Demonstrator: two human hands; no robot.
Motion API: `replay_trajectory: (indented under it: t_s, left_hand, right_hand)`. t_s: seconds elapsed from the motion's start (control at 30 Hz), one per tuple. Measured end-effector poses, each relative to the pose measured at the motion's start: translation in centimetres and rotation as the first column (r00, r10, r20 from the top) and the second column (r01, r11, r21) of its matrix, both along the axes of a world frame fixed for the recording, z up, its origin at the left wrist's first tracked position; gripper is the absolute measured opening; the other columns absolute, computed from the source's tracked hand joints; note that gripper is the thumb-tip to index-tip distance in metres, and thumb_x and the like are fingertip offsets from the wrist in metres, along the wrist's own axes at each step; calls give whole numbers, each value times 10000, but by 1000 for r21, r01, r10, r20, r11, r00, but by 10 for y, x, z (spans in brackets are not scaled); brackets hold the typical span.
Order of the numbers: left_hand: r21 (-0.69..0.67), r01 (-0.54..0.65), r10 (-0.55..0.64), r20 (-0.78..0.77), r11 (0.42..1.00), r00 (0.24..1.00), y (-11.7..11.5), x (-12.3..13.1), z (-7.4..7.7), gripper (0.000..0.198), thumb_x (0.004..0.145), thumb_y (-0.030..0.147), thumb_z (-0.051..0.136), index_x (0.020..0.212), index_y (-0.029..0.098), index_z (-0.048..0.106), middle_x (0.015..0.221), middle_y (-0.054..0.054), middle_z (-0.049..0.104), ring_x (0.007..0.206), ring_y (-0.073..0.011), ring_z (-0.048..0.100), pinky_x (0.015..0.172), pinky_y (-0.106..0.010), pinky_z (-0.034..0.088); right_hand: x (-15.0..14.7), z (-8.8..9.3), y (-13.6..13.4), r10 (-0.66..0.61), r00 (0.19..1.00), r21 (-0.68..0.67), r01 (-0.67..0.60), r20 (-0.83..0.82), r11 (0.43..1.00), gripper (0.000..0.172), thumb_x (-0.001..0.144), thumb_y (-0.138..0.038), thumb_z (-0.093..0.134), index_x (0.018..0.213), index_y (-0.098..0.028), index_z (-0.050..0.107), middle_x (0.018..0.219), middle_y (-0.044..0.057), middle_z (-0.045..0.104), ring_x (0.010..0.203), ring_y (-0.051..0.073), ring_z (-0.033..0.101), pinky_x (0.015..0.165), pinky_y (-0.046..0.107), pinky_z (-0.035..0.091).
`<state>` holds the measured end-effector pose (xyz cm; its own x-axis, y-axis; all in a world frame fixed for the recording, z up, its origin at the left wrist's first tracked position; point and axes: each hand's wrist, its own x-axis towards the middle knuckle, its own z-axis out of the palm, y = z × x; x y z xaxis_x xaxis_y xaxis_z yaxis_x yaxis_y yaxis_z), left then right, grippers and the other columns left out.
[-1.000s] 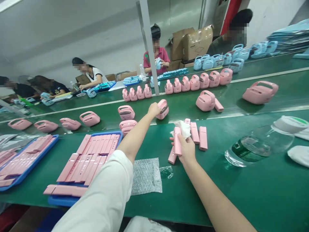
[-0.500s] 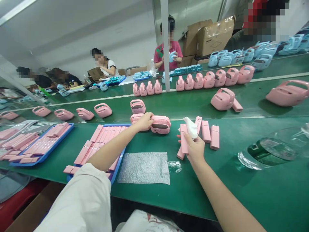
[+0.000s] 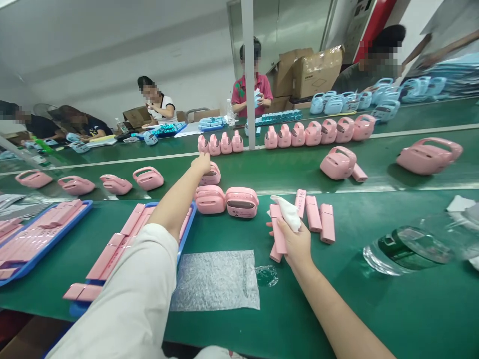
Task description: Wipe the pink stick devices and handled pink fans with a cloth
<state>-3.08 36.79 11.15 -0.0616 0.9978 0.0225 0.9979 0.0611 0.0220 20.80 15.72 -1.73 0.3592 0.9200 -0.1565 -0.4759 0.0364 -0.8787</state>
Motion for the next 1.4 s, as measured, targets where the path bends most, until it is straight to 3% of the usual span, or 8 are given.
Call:
replay_trajectory:
  t_s: [0.13, 0.27, 0.37, 0.57, 0.8, 0.97, 1.27, 1.4]
  left_hand:
    - [-63, -17, 12, -78, 998, 997, 13, -18, -11, 387, 914, 370, 599, 1236, 156, 569, 1238, -101, 598, 1073, -218, 613, 904, -443, 540]
    - [-2, 33, -33, -127, 999, 991, -2, -22, 9, 296, 939, 252, 528, 1195, 121, 601, 1214, -127, 616, 1118, -240, 608, 956, -407, 503]
    - [138, 72, -50, -157, 988, 986, -36, -28, 43, 387, 948, 200, 388, 1282, 91, 550, 1313, -158, 550, 1212, -292, 562, 1001, -393, 457]
    - [502, 195, -133, -156, 842, 979, -133, -43, 91, 422, 854, 210, 432, 1231, 122, 600, 1145, -34, 613, 1076, -197, 616, 986, -372, 473]
    - [32, 508, -508, 123, 861, 853, -196, -38, 18, 339, 823, 267, 411, 1017, 153, 665, 1013, -67, 659, 962, -192, 616, 886, -323, 503]
    - [4, 441, -441, 60, 897, 896, -200, -39, -39, 406, 886, 265, 331, 1104, 198, 667, 1139, -98, 616, 985, -220, 636, 834, -351, 530]
    - [408, 199, -255, 87, 891, 963, -242, -10, -45, 457, 903, 261, 460, 1351, 179, 503, 1261, -167, 513, 898, -215, 619, 826, -404, 547]
    - [264, 382, -463, 574, 885, 675, -273, 44, -73, 698, 894, 341, 568, 1491, 233, 223, 1180, -119, 569, 924, -201, 619, 769, -348, 559]
  right_hand:
    - [3, -3, 3, 34, 999, 13, -34, 11, 999, 503, 577, -491, 821, 862, -95, 697, 662, 82, 710, 481, 146, 611, 431, 269, 535]
    - [7, -6, 6, -11, 1000, 56, 11, 14, 998, 468, 520, -394, 839, 893, -131, 737, 869, 84, 740, 614, 163, 657, 477, 272, 553]
    - [8, -4, 5, 1, 1000, 93, -4, 25, 996, 549, 565, -395, 814, 1053, -163, 717, 1045, 84, 721, 703, 168, 679, 506, 271, 564]
    - [4, 6, -3, 89, 994, 71, -94, 65, 993, 484, 617, -525, 792, 862, -119, 696, 723, 73, 721, 539, 155, 641, 494, 296, 573]
    - [-6, 6, -16, 139, 989, 165, -146, 54, 976, 463, 624, -464, 830, 936, -149, 695, 829, 71, 735, 794, 256, 734, 606, 337, 628]
    - [-7, 10, -25, 212, 974, 202, -224, 78, 953, 519, 627, -448, 833, 1031, -175, 655, 922, 81, 744, 869, 271, 732, 658, 343, 631]
    - [-12, 7, -38, 184, 952, 158, -226, 246, 961, 570, 676, -482, 789, 1117, -151, 644, 1066, 137, 718, 1013, 306, 683, 806, 422, 595]
    - [-18, 5, -47, 195, 925, 148, -254, 326, 956, 451, 720, -507, 745, 1000, -162, 671, 929, 95, 736, 856, 256, 696, 734, 381, 584]
